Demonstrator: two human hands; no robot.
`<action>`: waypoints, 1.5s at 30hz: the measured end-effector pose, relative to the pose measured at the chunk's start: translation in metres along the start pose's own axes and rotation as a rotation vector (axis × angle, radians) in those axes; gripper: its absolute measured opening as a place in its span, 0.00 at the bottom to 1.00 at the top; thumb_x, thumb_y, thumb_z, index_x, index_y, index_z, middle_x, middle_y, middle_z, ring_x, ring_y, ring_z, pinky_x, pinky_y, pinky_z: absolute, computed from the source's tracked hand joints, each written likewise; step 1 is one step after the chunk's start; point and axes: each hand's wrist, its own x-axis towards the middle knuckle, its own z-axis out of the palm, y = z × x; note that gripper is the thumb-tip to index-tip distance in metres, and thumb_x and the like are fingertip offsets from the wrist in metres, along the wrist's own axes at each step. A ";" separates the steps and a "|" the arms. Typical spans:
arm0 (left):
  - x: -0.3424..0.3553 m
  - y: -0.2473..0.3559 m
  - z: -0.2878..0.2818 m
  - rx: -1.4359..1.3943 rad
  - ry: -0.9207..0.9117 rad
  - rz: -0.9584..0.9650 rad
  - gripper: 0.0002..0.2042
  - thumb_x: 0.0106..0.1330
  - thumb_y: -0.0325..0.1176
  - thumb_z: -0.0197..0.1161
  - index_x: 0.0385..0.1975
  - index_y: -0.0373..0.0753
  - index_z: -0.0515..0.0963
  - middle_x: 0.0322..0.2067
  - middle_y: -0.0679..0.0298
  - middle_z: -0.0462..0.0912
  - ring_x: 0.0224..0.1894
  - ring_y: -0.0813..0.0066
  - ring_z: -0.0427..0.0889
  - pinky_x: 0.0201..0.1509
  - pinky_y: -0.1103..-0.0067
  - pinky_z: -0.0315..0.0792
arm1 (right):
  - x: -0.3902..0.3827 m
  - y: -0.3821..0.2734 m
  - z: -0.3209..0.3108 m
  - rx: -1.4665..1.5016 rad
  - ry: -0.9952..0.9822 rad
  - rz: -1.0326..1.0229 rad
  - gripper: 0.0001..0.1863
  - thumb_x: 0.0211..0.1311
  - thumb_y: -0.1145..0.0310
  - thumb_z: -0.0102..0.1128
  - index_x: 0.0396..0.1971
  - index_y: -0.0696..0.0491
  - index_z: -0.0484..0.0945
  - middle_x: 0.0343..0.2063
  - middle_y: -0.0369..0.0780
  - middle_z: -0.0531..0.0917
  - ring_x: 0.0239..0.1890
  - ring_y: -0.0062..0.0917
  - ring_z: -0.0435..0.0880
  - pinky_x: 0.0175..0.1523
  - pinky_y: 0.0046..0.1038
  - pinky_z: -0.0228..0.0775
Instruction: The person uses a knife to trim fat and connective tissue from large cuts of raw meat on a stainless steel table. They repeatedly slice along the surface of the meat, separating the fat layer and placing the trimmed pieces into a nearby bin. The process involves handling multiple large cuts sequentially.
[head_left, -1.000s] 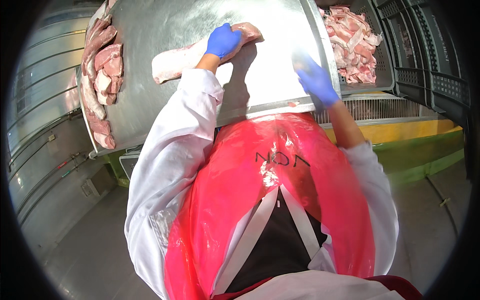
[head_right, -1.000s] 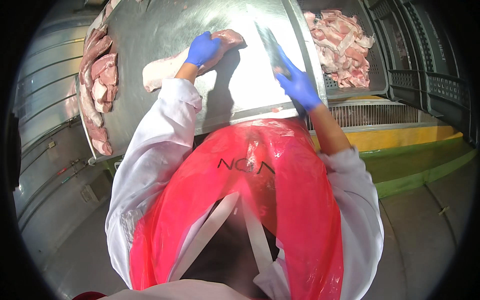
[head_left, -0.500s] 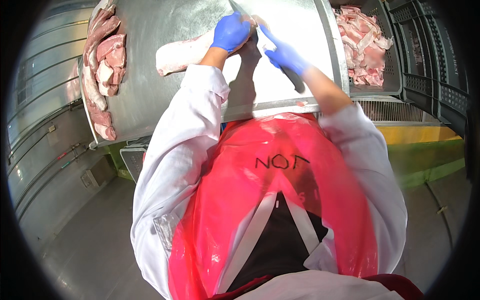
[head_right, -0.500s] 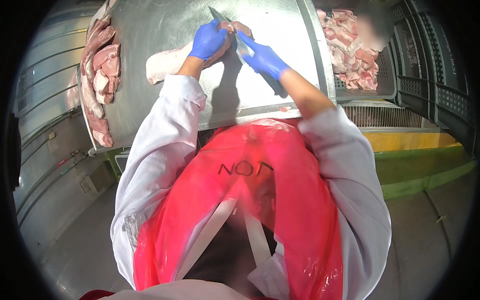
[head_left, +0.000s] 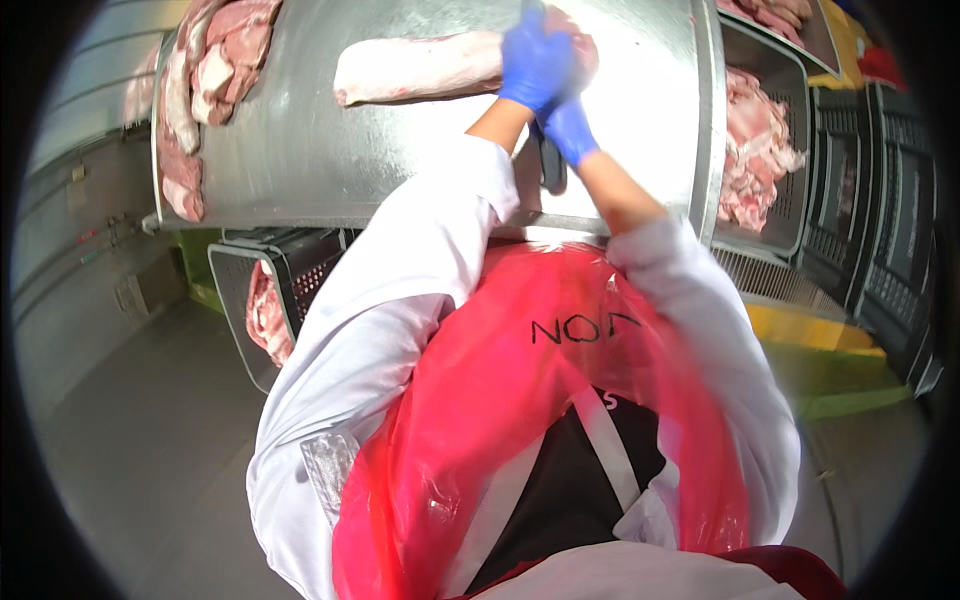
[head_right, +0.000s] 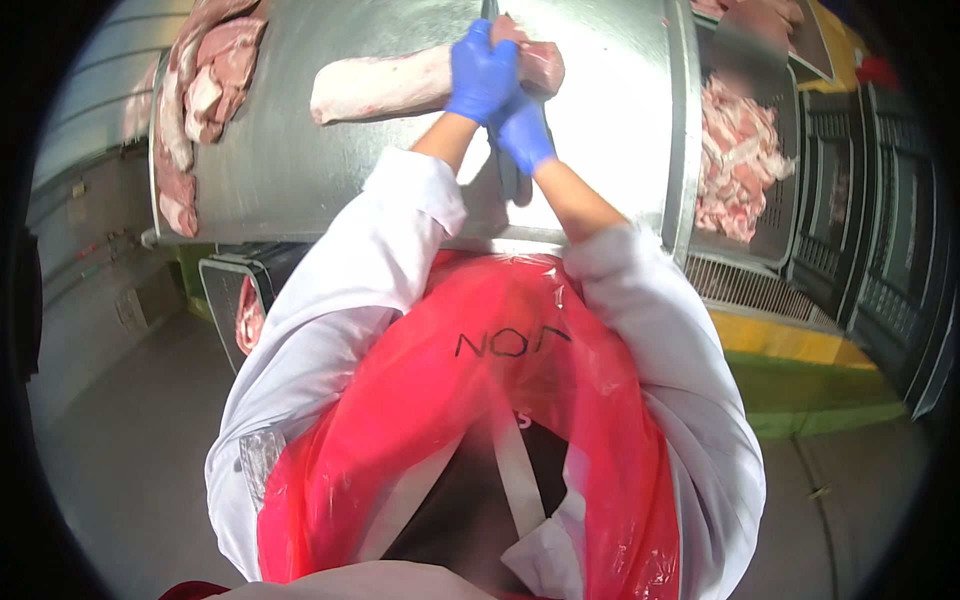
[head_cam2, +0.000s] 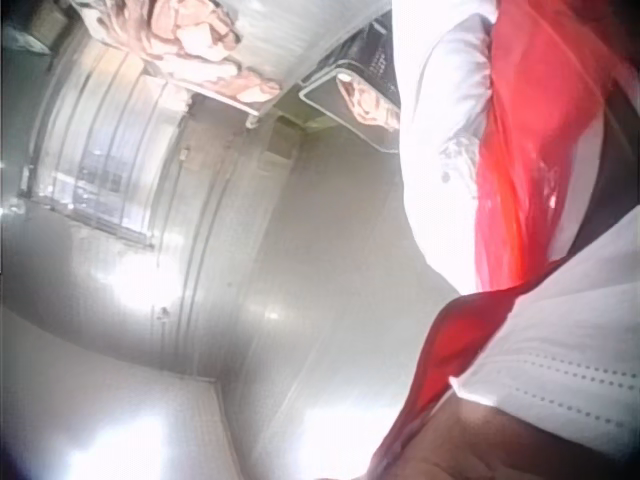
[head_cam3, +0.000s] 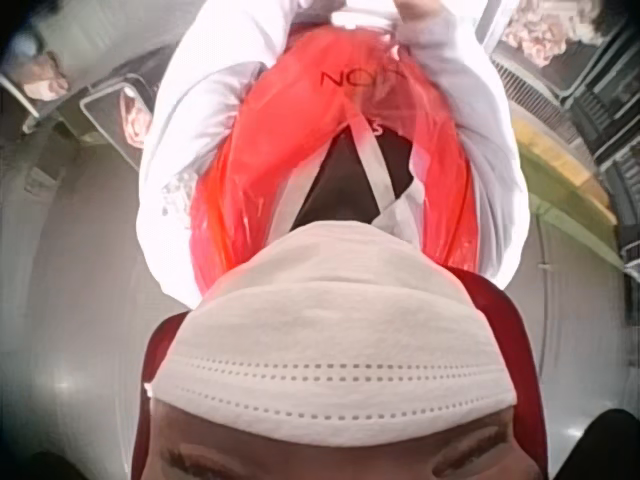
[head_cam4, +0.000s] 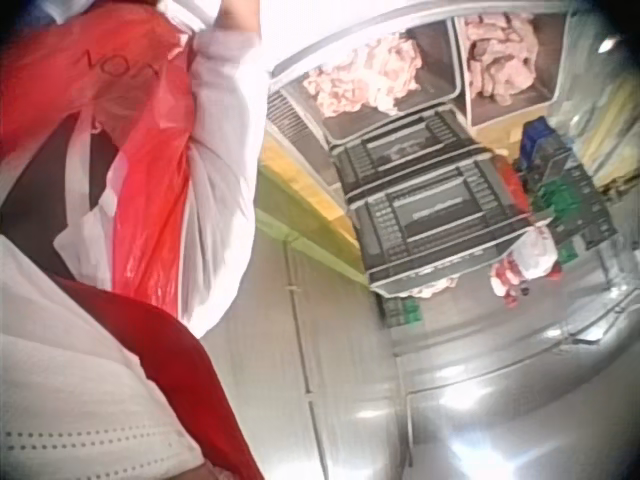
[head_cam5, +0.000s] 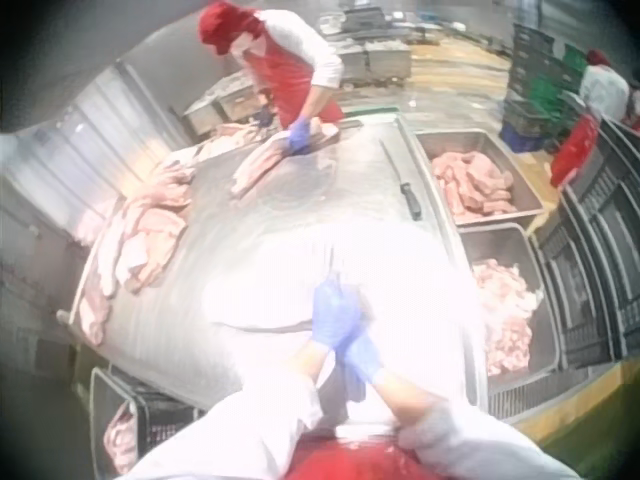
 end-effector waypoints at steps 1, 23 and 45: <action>-0.011 -0.003 0.006 0.001 0.056 -0.028 0.14 0.60 0.36 0.59 0.35 0.29 0.75 0.25 0.40 0.81 0.30 0.40 0.83 0.34 0.58 0.75 | -0.024 0.015 0.016 -0.172 0.090 -0.217 0.19 0.64 0.74 0.52 0.54 0.60 0.73 0.29 0.45 0.83 0.25 0.27 0.83 0.30 0.32 0.74; -0.029 0.028 -0.047 -0.545 0.127 -0.105 0.08 0.59 0.29 0.57 0.35 0.32 0.73 0.25 0.42 0.79 0.28 0.42 0.82 0.30 0.60 0.74 | -0.014 -0.009 0.113 -0.078 0.153 0.070 0.25 0.70 0.64 0.55 0.62 0.58 0.63 0.24 0.39 0.81 0.21 0.22 0.81 0.25 0.26 0.75; -0.034 0.063 -0.126 -0.673 0.132 -0.021 0.12 0.55 0.29 0.57 0.37 0.29 0.71 0.28 0.43 0.79 0.30 0.39 0.80 0.34 0.56 0.75 | 0.025 -0.035 0.198 -0.167 0.085 0.073 0.24 0.70 0.64 0.52 0.63 0.53 0.66 0.23 0.42 0.82 0.20 0.24 0.82 0.26 0.32 0.76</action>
